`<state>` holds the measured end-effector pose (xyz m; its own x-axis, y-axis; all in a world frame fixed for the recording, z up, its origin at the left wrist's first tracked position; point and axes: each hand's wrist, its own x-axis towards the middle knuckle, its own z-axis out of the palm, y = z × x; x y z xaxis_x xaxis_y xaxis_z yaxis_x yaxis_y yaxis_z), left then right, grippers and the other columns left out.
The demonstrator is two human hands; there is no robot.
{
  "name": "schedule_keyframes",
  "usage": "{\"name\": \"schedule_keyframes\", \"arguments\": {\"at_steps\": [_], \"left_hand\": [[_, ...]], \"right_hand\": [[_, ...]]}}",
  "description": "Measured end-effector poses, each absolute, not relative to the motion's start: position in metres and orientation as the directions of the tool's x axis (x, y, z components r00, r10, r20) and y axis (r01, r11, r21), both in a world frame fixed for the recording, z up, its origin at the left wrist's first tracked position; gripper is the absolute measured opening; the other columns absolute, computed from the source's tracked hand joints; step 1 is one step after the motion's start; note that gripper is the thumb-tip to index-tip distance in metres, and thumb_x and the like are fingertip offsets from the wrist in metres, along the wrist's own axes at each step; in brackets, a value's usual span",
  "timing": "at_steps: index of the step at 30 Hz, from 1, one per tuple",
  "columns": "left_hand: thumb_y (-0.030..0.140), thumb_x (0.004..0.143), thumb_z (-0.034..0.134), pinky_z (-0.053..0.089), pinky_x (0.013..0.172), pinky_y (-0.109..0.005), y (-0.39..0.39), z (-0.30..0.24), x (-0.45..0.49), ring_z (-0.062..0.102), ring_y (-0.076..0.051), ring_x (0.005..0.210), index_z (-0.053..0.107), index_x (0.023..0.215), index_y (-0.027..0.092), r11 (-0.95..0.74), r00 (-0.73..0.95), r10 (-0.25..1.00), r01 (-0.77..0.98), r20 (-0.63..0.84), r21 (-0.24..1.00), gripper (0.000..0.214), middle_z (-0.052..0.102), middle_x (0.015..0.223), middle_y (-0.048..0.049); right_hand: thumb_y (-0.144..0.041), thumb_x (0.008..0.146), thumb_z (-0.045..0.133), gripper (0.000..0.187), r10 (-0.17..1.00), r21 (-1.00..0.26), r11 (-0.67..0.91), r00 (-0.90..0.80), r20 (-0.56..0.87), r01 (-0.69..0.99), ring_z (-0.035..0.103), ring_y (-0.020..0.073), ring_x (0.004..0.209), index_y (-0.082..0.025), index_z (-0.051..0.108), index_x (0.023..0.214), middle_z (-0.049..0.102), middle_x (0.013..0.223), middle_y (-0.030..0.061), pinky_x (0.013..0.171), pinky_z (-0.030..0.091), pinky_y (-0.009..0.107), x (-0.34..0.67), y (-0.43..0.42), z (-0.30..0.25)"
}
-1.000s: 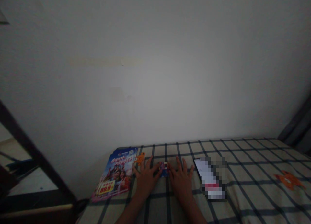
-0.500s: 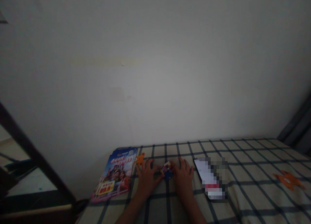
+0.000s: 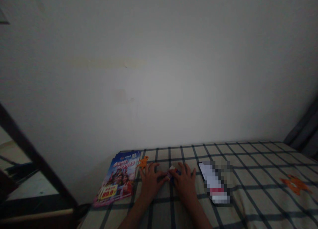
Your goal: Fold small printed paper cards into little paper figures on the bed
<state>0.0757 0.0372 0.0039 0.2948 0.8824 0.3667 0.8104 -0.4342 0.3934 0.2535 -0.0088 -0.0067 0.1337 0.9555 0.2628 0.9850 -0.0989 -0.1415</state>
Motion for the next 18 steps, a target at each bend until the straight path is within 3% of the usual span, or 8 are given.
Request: {"name": "schedule_keyframes", "arguments": {"at_steps": [6, 11, 18], "left_hand": [[0.057, 0.083, 0.068, 0.0, 0.11, -0.077, 0.0385, 0.0058, 0.0756, 0.034, -0.035, 0.137, 0.077, 0.095, 0.043, -0.414, 0.303, 0.901, 0.814, 0.311, 0.408, 0.021, 0.056, 0.138, -0.0016], [0.06, 0.084, 0.065, -0.004, 0.109, -0.077, 0.0382, 0.0082, 0.0754, 0.031, -0.036, 0.14, 0.078, 0.094, 0.04, -0.407, 0.308, 0.908, 0.809, 0.283, 0.425, 0.026, 0.055, 0.139, -0.0021], [0.06, 0.084, 0.065, 0.001, 0.11, -0.078, 0.0383, 0.0053, 0.0759, 0.033, -0.036, 0.138, 0.077, 0.094, 0.041, -0.403, 0.301, 0.907, 0.824, 0.296, 0.399, 0.024, 0.056, 0.139, -0.0006]], "right_hand": [[-0.037, 0.093, 0.049, 0.043, 0.956, -0.13, -0.121, 0.151, 0.252, 0.984, 0.026, 0.0358, 0.145, -0.053, 0.051, 0.133, 0.039, 0.155, 0.0024, 0.11, 0.011, 0.074, 0.2516, -0.0071, -0.0097], [-0.049, 0.092, 0.051, 0.045, 0.943, -0.144, -0.177, 0.21, 0.257, 0.974, 0.024, 0.0386, 0.146, -0.049, 0.05, 0.137, 0.037, 0.157, 0.0056, 0.11, 0.009, 0.073, 0.2497, -0.006, -0.0113], [-0.058, 0.089, 0.052, 0.053, 0.93, -0.163, -0.196, 0.237, 0.282, 0.967, 0.026, 0.0393, 0.146, -0.048, 0.045, 0.141, 0.039, 0.156, 0.0078, 0.111, 0.012, 0.07, 0.2487, -0.0047, -0.0126]]}}
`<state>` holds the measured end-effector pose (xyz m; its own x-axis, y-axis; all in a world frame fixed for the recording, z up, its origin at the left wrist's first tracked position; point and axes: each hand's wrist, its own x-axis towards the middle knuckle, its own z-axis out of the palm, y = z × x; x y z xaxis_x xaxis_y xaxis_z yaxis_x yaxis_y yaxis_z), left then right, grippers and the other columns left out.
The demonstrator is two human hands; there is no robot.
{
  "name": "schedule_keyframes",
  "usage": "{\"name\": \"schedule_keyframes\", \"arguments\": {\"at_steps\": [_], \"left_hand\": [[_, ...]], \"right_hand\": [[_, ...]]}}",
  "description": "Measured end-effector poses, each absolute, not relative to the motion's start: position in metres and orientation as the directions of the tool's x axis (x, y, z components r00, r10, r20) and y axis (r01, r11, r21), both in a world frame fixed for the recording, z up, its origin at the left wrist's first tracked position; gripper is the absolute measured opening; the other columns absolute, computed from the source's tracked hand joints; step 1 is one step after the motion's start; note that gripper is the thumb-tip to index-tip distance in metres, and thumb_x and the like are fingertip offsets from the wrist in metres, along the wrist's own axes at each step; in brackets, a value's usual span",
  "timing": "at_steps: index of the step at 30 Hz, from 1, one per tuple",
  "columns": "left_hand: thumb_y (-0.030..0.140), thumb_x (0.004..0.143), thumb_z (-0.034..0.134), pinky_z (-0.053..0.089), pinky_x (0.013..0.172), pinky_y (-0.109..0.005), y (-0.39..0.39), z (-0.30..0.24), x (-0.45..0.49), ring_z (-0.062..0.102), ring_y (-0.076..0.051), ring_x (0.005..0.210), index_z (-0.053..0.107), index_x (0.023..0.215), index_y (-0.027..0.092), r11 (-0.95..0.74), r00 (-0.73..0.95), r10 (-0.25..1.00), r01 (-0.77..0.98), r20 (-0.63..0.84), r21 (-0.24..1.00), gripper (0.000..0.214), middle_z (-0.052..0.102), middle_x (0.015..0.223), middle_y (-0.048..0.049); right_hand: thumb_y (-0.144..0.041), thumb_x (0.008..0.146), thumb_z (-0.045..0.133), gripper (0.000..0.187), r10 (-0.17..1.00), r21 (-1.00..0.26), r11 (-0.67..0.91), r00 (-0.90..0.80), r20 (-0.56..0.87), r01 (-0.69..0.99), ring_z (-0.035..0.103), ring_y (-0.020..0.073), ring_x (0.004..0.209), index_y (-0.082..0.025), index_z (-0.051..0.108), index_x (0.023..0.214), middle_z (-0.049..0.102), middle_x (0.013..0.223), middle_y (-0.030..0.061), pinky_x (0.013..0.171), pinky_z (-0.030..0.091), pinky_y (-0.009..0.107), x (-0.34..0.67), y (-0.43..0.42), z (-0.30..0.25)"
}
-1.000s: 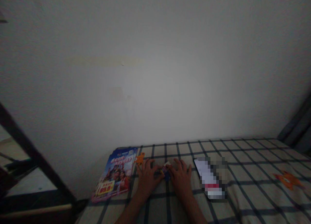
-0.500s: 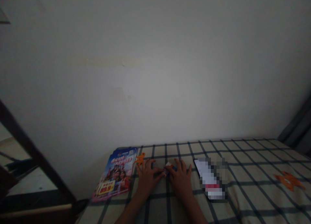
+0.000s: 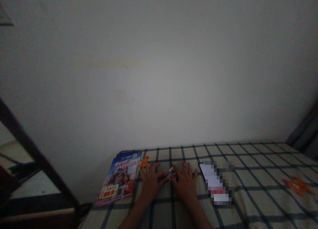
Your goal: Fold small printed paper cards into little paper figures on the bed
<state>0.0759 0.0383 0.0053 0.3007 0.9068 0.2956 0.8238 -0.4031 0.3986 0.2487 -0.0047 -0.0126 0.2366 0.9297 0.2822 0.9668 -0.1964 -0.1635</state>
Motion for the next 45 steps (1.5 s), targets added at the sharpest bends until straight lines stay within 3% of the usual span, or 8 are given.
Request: {"name": "schedule_keyframes", "arguments": {"at_steps": [7, 12, 18, 22, 26, 35, 45], "left_hand": [[0.055, 0.086, 0.064, 0.002, 0.111, -0.076, 0.038, 0.0, 0.076, 0.036, -0.034, 0.137, 0.076, 0.098, 0.041, -0.426, 0.291, 0.885, 0.821, 0.365, 0.379, 0.022, 0.056, 0.136, -0.0028], [0.045, 0.091, 0.06, 0.005, 0.112, -0.073, 0.037, 0.006, 0.076, 0.039, -0.032, 0.134, 0.075, 0.105, 0.042, -0.38, 0.244, 0.898, 0.849, 0.366, 0.367, 0.02, 0.057, 0.134, -0.0041], [0.056, 0.091, 0.055, 0.003, 0.113, -0.072, 0.034, 0.009, 0.078, 0.037, -0.034, 0.135, 0.074, 0.108, 0.041, -0.368, 0.229, 0.899, 0.857, 0.373, 0.361, 0.03, 0.058, 0.133, -0.0058], [0.062, 0.085, 0.06, 0.005, 0.112, -0.072, 0.034, 0.008, 0.077, 0.037, -0.036, 0.136, 0.072, 0.113, 0.043, -0.364, 0.244, 0.905, 0.869, 0.349, 0.336, 0.037, 0.057, 0.135, -0.0066], [0.062, 0.084, 0.062, 0.002, 0.112, -0.073, 0.034, 0.011, 0.076, 0.036, -0.036, 0.137, 0.07, 0.116, 0.044, -0.35, 0.25, 0.917, 0.878, 0.311, 0.328, 0.037, 0.056, 0.138, -0.0065], [0.059, 0.084, 0.064, 0.002, 0.111, -0.075, 0.033, 0.011, 0.077, 0.033, -0.038, 0.139, 0.071, 0.116, 0.043, -0.346, 0.251, 0.922, 0.875, 0.293, 0.339, 0.037, 0.054, 0.142, -0.0064], [0.061, 0.084, 0.062, 0.005, 0.11, -0.076, 0.035, 0.008, 0.077, 0.033, -0.038, 0.14, 0.069, 0.116, 0.047, -0.348, 0.257, 0.921, 0.88, 0.292, 0.324, 0.036, 0.052, 0.144, -0.0039]], "right_hand": [[-0.045, 0.088, 0.058, 0.049, 0.896, -0.25, -0.126, 0.219, 0.387, 0.96, 0.037, 0.0352, 0.14, -0.041, 0.054, 0.137, 0.047, 0.149, 0.0084, 0.111, 0.025, 0.063, 0.261, -0.003, -0.02], [-0.037, 0.088, 0.06, 0.025, 0.865, -0.39, -0.056, 0.24, 0.441, 0.919, 0.053, 0.0274, 0.12, -0.03, 0.074, 0.108, 0.063, 0.124, 0.0091, 0.104, 0.042, 0.044, 0.276, -0.001, -0.026], [-0.036, 0.083, 0.068, 0.017, 0.846, -0.43, -0.013, 0.239, 0.476, 0.903, 0.053, 0.0268, 0.115, -0.028, 0.078, 0.095, 0.064, 0.115, 0.0086, 0.102, 0.043, 0.04, 0.279, -0.002, -0.03], [-0.038, 0.085, 0.066, 0.017, 0.835, -0.4, -0.019, 0.235, 0.497, 0.916, 0.051, 0.0276, 0.118, -0.027, 0.078, 0.091, 0.064, 0.116, 0.0088, 0.103, 0.042, 0.04, 0.279, -0.005, -0.032], [-0.033, 0.088, 0.06, 0.019, 0.867, -0.336, -0.059, 0.215, 0.449, 0.94, 0.045, 0.029, 0.126, -0.034, 0.078, 0.093, 0.064, 0.122, 0.0051, 0.106, 0.039, 0.043, 0.276, -0.008, -0.025], [-0.032, 0.088, 0.056, 0.04, 0.919, -0.212, -0.197, 0.255, 0.3, 0.957, 0.029, 0.0358, 0.142, -0.05, 0.063, 0.123, 0.046, 0.148, -0.0003, 0.111, 0.023, 0.063, 0.261, -0.013, -0.005], [-0.033, 0.093, 0.045, 0.051, 0.939, -0.139, -0.249, 0.274, 0.207, 0.958, 0.021, 0.0382, 0.148, -0.05, 0.044, 0.141, 0.036, 0.158, 0.0048, 0.109, 0.013, 0.074, 0.25, -0.008, -0.001]]}}
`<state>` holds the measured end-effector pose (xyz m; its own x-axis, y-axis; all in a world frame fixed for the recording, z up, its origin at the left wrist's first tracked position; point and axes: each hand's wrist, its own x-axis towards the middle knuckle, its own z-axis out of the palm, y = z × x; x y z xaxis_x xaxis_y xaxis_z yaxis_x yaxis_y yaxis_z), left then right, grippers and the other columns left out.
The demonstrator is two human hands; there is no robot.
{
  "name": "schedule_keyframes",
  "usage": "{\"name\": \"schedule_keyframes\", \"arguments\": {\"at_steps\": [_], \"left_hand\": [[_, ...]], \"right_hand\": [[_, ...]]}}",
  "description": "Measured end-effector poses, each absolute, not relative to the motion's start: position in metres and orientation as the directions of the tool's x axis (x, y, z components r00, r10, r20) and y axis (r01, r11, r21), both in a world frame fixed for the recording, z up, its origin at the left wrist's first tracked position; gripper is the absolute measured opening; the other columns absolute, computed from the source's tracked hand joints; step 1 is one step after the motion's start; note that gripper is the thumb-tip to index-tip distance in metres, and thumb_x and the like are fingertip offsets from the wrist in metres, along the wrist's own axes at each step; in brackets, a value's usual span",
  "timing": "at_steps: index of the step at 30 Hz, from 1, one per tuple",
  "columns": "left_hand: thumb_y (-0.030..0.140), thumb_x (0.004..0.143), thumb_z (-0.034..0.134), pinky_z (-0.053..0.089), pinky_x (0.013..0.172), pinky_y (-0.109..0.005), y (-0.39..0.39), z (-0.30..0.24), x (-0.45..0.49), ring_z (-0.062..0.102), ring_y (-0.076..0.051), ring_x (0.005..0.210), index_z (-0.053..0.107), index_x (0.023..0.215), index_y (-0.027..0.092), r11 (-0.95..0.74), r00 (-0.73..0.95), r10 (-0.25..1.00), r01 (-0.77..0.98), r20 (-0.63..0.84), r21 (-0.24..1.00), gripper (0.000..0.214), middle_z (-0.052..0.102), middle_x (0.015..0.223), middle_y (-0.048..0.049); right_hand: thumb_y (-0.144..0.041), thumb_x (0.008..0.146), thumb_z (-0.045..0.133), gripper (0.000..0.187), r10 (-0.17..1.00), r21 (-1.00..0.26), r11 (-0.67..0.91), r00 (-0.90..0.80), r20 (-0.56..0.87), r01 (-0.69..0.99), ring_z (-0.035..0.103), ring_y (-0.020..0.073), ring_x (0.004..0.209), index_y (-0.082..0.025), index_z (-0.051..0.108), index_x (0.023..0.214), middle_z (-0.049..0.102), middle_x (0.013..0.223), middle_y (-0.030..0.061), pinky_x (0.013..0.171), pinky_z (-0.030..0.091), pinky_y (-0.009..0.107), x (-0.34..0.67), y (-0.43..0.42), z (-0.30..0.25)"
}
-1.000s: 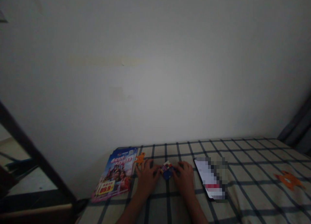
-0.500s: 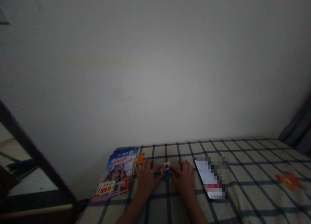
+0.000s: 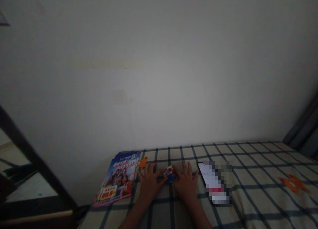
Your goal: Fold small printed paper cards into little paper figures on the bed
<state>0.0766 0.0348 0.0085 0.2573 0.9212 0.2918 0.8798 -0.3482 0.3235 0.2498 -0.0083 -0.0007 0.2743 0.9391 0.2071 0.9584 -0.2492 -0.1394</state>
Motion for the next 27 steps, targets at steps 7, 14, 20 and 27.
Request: {"name": "schedule_keyframes", "arguments": {"at_steps": [7, 14, 20, 27], "left_hand": [[0.058, 0.086, 0.061, 0.004, 0.111, -0.074, 0.033, 0.011, 0.077, 0.033, -0.038, 0.14, 0.07, 0.117, 0.042, -0.354, 0.263, 0.917, 0.882, 0.299, 0.311, 0.036, 0.053, 0.142, -0.0065], [0.058, 0.088, 0.059, 0.0, 0.112, -0.072, 0.034, 0.01, 0.08, 0.034, -0.037, 0.139, 0.072, 0.113, 0.035, -0.356, 0.248, 0.898, 0.894, 0.363, 0.271, 0.037, 0.055, 0.139, -0.0102], [0.057, 0.088, 0.06, 0.002, 0.114, -0.071, 0.037, 0.003, 0.079, 0.036, -0.035, 0.137, 0.071, 0.111, 0.029, -0.394, 0.274, 0.882, 0.875, 0.383, 0.282, 0.038, 0.056, 0.136, -0.0104], [0.055, 0.08, 0.07, 0.008, 0.116, -0.066, 0.044, 0.0, 0.075, 0.04, -0.033, 0.133, 0.073, 0.109, 0.032, -0.386, 0.255, 0.904, 0.833, 0.343, 0.397, 0.038, 0.057, 0.134, -0.0071]], "right_hand": [[-0.031, 0.09, 0.045, 0.055, 0.94, -0.147, -0.229, 0.258, 0.223, 0.962, 0.019, 0.0371, 0.149, -0.047, 0.043, 0.143, 0.032, 0.16, 0.0034, 0.11, 0.01, 0.074, 0.251, -0.004, -0.007], [-0.016, 0.083, 0.049, 0.054, 0.932, -0.239, -0.071, 0.149, 0.329, 0.968, 0.034, 0.0284, 0.141, -0.04, 0.059, 0.131, 0.048, 0.149, -0.0013, 0.115, 0.023, 0.056, 0.266, -0.008, -0.011], [-0.024, 0.09, 0.051, 0.037, 0.955, -0.272, 0.069, 0.015, 0.297, 0.96, 0.042, 0.0273, 0.133, -0.046, 0.068, 0.115, 0.063, 0.132, -0.0047, 0.116, 0.015, 0.06, 0.268, -0.007, -0.009], [-0.029, 0.091, 0.055, 0.031, 0.961, -0.31, 0.046, 0.043, 0.274, 0.949, 0.044, 0.0282, 0.13, -0.047, 0.069, 0.112, 0.066, 0.126, -0.0054, 0.115, 0.015, 0.061, 0.27, -0.005, -0.013]]}}
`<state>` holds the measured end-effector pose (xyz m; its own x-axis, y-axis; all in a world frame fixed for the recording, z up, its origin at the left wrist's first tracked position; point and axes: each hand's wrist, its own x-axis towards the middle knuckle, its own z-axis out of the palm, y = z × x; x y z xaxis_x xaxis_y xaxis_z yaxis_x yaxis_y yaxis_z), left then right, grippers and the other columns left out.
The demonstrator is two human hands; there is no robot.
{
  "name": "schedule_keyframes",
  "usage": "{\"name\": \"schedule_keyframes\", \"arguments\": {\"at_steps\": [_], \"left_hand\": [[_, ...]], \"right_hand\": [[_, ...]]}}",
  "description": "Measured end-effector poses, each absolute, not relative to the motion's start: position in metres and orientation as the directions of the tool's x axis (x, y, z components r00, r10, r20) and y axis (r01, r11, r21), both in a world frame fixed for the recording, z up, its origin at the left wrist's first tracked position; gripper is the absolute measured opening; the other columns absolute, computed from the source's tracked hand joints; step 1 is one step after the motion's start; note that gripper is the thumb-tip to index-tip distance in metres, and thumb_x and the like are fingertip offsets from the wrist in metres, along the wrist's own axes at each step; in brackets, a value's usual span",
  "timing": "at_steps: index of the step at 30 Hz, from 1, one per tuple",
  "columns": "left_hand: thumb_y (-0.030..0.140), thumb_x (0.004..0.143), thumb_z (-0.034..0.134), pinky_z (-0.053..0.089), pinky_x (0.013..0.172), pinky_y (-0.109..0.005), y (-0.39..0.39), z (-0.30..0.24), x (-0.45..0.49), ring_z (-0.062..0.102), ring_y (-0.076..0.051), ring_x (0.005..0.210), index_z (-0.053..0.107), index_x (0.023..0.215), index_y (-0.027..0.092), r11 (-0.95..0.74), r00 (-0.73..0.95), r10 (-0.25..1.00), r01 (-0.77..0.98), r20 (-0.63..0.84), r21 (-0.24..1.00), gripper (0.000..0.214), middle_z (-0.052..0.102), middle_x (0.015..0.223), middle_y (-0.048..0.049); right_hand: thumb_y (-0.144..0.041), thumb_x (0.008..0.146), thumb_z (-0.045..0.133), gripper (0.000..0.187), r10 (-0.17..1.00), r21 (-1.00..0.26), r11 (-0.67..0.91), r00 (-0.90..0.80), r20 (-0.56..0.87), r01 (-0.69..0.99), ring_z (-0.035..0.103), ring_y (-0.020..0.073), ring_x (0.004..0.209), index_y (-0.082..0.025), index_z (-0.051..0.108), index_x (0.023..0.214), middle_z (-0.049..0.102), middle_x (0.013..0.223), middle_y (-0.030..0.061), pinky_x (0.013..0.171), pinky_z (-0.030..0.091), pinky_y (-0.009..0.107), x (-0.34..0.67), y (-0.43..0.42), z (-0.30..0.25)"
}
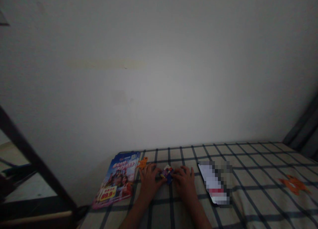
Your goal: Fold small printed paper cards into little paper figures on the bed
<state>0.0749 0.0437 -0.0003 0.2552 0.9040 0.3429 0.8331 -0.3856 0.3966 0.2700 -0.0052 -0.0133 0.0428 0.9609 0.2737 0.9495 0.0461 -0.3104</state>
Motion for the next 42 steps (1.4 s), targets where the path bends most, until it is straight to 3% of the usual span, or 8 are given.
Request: {"name": "schedule_keyframes", "arguments": {"at_steps": [3, 9, 20, 33, 42], "left_hand": [[0.054, 0.078, 0.073, 0.008, 0.116, -0.065, 0.045, 0.001, 0.072, 0.04, -0.033, 0.132, 0.073, 0.112, 0.038, -0.388, 0.261, 0.91, 0.812, 0.323, 0.436, 0.038, 0.056, 0.134, -0.0047], [0.046, 0.076, 0.078, 0.003, 0.115, -0.069, 0.046, 0.001, 0.071, 0.039, -0.033, 0.134, 0.076, 0.096, 0.046, -0.396, 0.277, 0.911, 0.793, 0.305, 0.464, 0.021, 0.058, 0.133, 0.0001], [0.044, 0.076, 0.078, 0.0, 0.115, -0.068, 0.046, 0.001, 0.071, 0.04, -0.031, 0.133, 0.078, 0.087, 0.038, -0.364, 0.231, 0.922, 0.788, 0.31, 0.496, 0.012, 0.059, 0.131, -0.0011], [0.043, 0.082, 0.071, -0.002, 0.115, -0.068, 0.043, 0.006, 0.074, 0.038, -0.032, 0.133, 0.079, 0.082, 0.033, -0.357, 0.233, 0.928, 0.781, 0.292, 0.512, 0.013, 0.061, 0.13, -0.0034], [0.045, 0.084, 0.068, 0.005, 0.114, -0.069, 0.041, 0.008, 0.076, 0.043, -0.032, 0.129, 0.079, 0.08, 0.033, -0.384, 0.228, 0.914, 0.756, 0.336, 0.531, 0.017, 0.063, 0.126, -0.0034]], "right_hand": [[-0.029, 0.092, 0.054, 0.029, 0.962, -0.345, 0.04, 0.056, 0.266, 0.938, 0.043, 0.0291, 0.13, -0.045, 0.071, 0.11, 0.067, 0.125, -0.0048, 0.115, 0.013, 0.062, 0.27, -0.005, -0.013], [-0.03, 0.093, 0.052, 0.029, 0.965, -0.359, 0.036, 0.061, 0.253, 0.933, 0.043, 0.0287, 0.13, -0.045, 0.071, 0.108, 0.067, 0.125, -0.005, 0.115, 0.013, 0.061, 0.269, -0.006, -0.012], [-0.035, 0.093, 0.053, 0.023, 0.937, -0.386, 0.111, 0.033, 0.348, 0.916, 0.051, 0.026, 0.117, -0.039, 0.074, 0.101, 0.071, 0.112, 0.0, 0.104, 0.03, 0.05, 0.276, 0.002, -0.023], [-0.031, 0.094, 0.051, 0.021, 0.902, -0.367, 0.133, 0.041, 0.429, 0.921, 0.054, 0.0252, 0.111, -0.033, 0.071, 0.101, 0.071, 0.104, 0.0022, 0.104, 0.031, 0.048, 0.278, 0.001, -0.03], [-0.025, 0.093, 0.054, 0.02, 0.859, -0.322, 0.101, 0.081, 0.506, 0.941, 0.058, 0.0236, 0.103, -0.03, 0.068, 0.106, 0.072, 0.101, 0.0014, 0.11, 0.026, 0.053, 0.268, -0.005, -0.021]]}}
